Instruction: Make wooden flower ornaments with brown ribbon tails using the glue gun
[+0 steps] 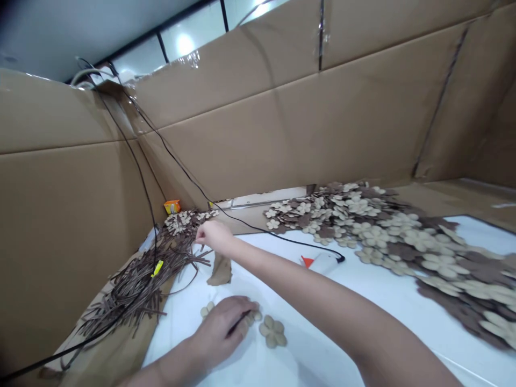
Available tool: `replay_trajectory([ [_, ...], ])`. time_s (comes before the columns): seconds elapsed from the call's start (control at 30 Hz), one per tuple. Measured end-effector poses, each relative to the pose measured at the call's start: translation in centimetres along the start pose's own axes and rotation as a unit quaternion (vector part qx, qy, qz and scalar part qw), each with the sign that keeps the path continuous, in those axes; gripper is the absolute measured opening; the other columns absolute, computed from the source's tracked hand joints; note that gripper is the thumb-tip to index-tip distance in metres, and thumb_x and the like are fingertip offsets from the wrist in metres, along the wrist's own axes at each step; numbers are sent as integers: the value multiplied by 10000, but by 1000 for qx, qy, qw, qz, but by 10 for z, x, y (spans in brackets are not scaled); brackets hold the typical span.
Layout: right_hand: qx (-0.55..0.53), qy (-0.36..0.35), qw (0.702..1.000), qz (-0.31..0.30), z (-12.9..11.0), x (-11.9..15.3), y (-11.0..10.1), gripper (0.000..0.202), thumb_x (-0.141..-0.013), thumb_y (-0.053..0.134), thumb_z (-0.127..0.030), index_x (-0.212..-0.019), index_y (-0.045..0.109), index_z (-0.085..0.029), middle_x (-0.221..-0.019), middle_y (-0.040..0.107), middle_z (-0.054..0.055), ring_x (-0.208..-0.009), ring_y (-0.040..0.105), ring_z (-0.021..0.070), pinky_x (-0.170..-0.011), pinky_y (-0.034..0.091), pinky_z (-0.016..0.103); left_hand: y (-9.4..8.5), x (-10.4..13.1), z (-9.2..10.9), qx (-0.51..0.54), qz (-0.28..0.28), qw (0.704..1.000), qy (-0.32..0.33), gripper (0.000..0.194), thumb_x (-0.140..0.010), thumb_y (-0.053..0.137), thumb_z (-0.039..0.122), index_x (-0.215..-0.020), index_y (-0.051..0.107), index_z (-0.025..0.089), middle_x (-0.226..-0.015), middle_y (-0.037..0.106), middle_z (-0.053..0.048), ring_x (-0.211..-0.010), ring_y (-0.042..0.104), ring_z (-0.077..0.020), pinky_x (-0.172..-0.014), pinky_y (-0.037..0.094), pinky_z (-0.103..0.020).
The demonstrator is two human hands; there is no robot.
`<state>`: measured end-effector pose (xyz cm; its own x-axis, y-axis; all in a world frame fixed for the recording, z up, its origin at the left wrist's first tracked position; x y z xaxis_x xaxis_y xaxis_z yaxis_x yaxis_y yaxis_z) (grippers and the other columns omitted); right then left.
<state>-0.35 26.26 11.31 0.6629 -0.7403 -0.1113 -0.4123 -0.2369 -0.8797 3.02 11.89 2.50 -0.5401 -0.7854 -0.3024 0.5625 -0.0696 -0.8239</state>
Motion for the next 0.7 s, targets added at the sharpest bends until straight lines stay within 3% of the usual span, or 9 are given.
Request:
replay_trajectory([
  [0.17, -24, 36, 999, 33, 16, 44, -37, 156, -785, 553, -232, -835, 683, -162, -772, 690, 18, -694, 596, 131, -591, 391, 207, -13, 2, 0, 41, 50, 998, -20, 328, -836, 427, 144, -1144, 514, 214, -1154, 560, -77, -1111, 494, -195, -962, 409, -350],
  [0.37, -46, 64, 997, 26, 29, 102, -61, 187, -773, 536, -291, -747, 673, -167, -663, 676, -5, -545, 529, 97, -486, 321, 192, -59, 18, -7, 21, 263, 961, -80, 199, -861, 419, 198, -1057, 450, 200, -1041, 506, -93, -1034, 486, -220, -896, 405, -382],
  [0.43, -50, 66, 996, 23, 31, 115, -62, 219, -779, 538, -341, -720, 668, -176, -632, 663, -13, -516, 500, 91, -472, 305, 194, -74, 15, -4, 13, 288, 954, -87, 238, -849, 454, 232, -1085, 444, 201, -1051, 503, -97, -1025, 480, -231, -887, 392, -391],
  [0.5, -51, 63, 996, 20, 31, 125, -61, 215, -772, 551, -351, -705, 666, -182, -604, 646, -21, -499, 482, 85, -473, 295, 195, -81, 1, -4, 46, 257, 959, -110, 300, -836, 492, 279, -1123, 461, 198, -1081, 524, -101, -1020, 486, -239, -869, 392, -381],
  [0.57, -50, 57, 997, 24, 29, 132, -61, 190, -767, 556, -335, -716, 668, -190, -601, 635, -25, -500, 478, 82, -482, 289, 195, -82, -17, -3, 125, 197, 964, -130, 251, -830, 511, 340, -1024, 549, 185, -1023, 574, -88, -980, 510, -233, -841, 399, -349],
  [0.7, -42, 56, 996, 47, 28, 143, -64, 166, -766, 544, -310, -737, 670, -207, -648, 640, -21, -536, 494, 89, -497, 284, 197, -68, -43, 4, 325, 91, 927, -163, 304, -806, 536, 441, -744, 598, 150, -755, 592, -34, -750, 534, -162, -697, 420, -253],
])
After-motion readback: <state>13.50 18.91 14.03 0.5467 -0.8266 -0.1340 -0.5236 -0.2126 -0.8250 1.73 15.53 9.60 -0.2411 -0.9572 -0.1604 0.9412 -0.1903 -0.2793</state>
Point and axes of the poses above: each hand's wrist, its own x-axis away from the middle knuckle, its own y-axis out of the palm, z = x × y, the point moved 8 cm from there along -x, towards the middle knuckle
